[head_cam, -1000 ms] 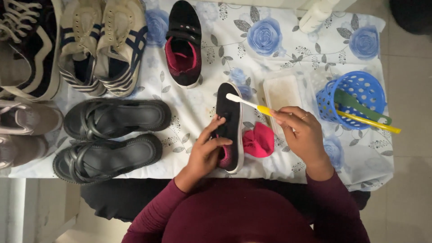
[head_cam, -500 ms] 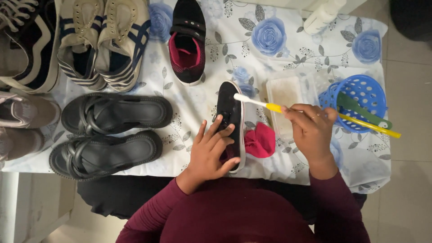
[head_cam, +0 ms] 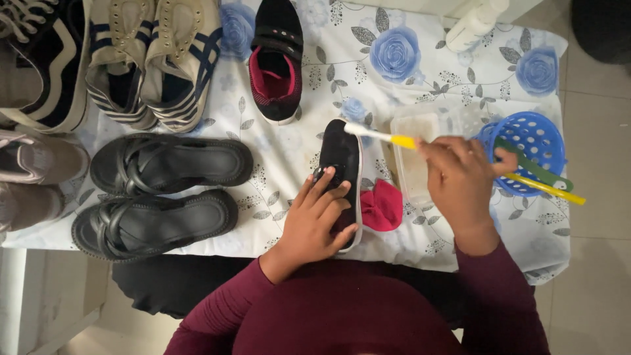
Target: The person cleans a black sneaker with pink accents using a pink cloth and a toothbrush. They wipe the shoe's exterior and interior, then dip the toothbrush into a container of liquid to scrub the upper fabric and sole edges.
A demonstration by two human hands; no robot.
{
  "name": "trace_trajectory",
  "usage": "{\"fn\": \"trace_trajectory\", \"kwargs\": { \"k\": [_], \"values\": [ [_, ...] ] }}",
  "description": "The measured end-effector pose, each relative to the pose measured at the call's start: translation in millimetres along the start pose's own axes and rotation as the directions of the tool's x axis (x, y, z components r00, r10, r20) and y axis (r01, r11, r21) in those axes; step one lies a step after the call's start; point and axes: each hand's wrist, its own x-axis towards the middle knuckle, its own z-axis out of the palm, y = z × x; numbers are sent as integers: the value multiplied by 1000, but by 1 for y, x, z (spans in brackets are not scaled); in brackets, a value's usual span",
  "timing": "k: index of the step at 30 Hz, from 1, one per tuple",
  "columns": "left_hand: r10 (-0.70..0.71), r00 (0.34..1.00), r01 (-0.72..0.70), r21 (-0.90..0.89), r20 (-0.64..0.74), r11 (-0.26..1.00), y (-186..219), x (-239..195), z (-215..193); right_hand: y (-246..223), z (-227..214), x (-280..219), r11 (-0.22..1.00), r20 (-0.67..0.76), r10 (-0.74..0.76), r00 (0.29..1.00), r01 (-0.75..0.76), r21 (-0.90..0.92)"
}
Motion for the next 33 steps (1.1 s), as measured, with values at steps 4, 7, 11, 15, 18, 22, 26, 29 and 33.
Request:
{"fn": "trace_trajectory", "kwargs": {
  "k": [4,7,11,15,18,22,26,29,33],
  "values": [
    [9,1000,-9,17,12,1000,4,5,3,-8,-23,27,924,136,39,990,-87,371],
    [16,1000,-16,4,21,1000,8,8,2,3,-4,14,979,203,81,976,-115,166],
    [39,994,-36,-32,102,999,9,10,7,-16,-31,39,988,207,65,976,-92,124],
    [44,998,-44,9,55,999,11,8,14,9,24,-2,999,159,34,987,-34,-6],
    [50,996,-51,12,71,999,12,10,14,0,4,18,993,99,58,993,-47,-108],
    [53,996,-55,17,74,998,13,11,15,-33,-24,44,986,202,41,979,-72,149],
    [41,993,-42,11,114,999,15,8,18,-8,3,26,994,140,51,989,-37,-99],
    [44,992,-47,25,115,999,14,10,18,-22,-9,36,998,200,66,978,-62,-25],
    [43,993,-47,35,112,998,15,10,21,1,14,26,993,180,100,978,-88,-76]
  ]
}}
